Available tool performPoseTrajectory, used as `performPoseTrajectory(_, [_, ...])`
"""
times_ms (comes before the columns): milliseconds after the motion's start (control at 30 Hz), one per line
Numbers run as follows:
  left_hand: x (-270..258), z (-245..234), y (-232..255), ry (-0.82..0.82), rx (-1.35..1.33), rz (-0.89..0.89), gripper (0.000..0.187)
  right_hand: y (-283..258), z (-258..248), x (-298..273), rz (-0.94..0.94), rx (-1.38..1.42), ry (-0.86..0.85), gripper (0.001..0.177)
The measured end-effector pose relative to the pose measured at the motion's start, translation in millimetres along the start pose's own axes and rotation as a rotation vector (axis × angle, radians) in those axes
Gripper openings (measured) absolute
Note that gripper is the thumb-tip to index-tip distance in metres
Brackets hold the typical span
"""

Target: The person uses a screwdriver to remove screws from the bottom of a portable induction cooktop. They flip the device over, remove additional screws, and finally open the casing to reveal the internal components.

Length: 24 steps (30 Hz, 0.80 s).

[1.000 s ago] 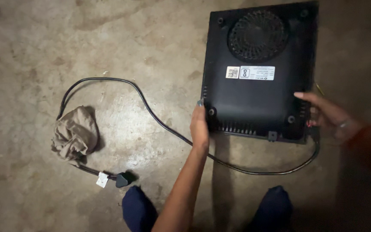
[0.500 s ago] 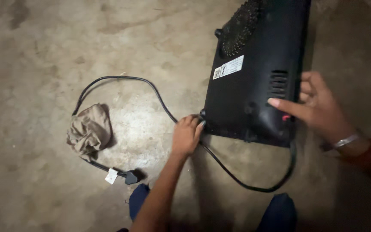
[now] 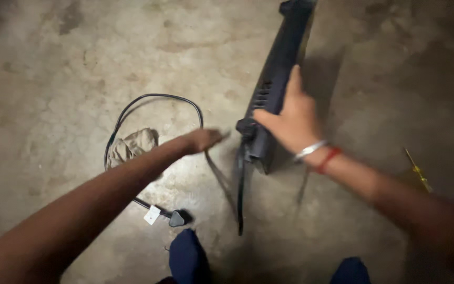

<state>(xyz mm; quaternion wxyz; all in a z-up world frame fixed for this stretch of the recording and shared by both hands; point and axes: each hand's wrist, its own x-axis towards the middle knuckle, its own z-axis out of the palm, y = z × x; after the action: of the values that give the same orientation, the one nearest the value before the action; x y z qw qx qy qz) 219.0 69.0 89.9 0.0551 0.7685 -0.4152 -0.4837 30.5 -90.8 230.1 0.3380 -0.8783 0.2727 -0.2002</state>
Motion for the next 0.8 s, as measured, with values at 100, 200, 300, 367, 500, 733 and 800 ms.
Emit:
performPoseTrajectory(100, [-31, -44, 29, 0.099, -1.069, 0.167, 0.060, -18, 52, 12, -0.009, 0.039, 0.132, 0.108])
performPoseTrajectory(200, [-38, -64, 45, 0.061, -1.347, 0.369, 0.064, -29, 100, 17, -0.056, -0.047, 0.217, 0.103])
performPoseTrajectory(300, [-28, -60, 26, 0.017, -1.262, 0.505, 0.063, -35, 140, 5, -0.067, -0.098, 0.113, 0.092])
performPoseTrajectory(367, [-16, -48, 3, 0.017, -1.259, 0.416, 0.058, -31, 153, -6, -0.042, -0.081, 0.025, 0.085])
performPoseTrajectory(500, [12, -11, -20, 0.175, -1.336, 0.095, 0.047, -7, 163, -40, 0.067, 0.032, -0.079, 0.070])
performPoseTrajectory(733, [43, 19, -61, 0.348, -1.068, -0.217, 0.046, 59, 115, -101, 0.044, -0.302, 0.059, 0.071])
performPoseTrajectory(800, [53, 19, -75, 0.368, -0.967, -0.127, 0.045, 74, 94, -110, 0.219, -0.268, 0.174, 0.083])
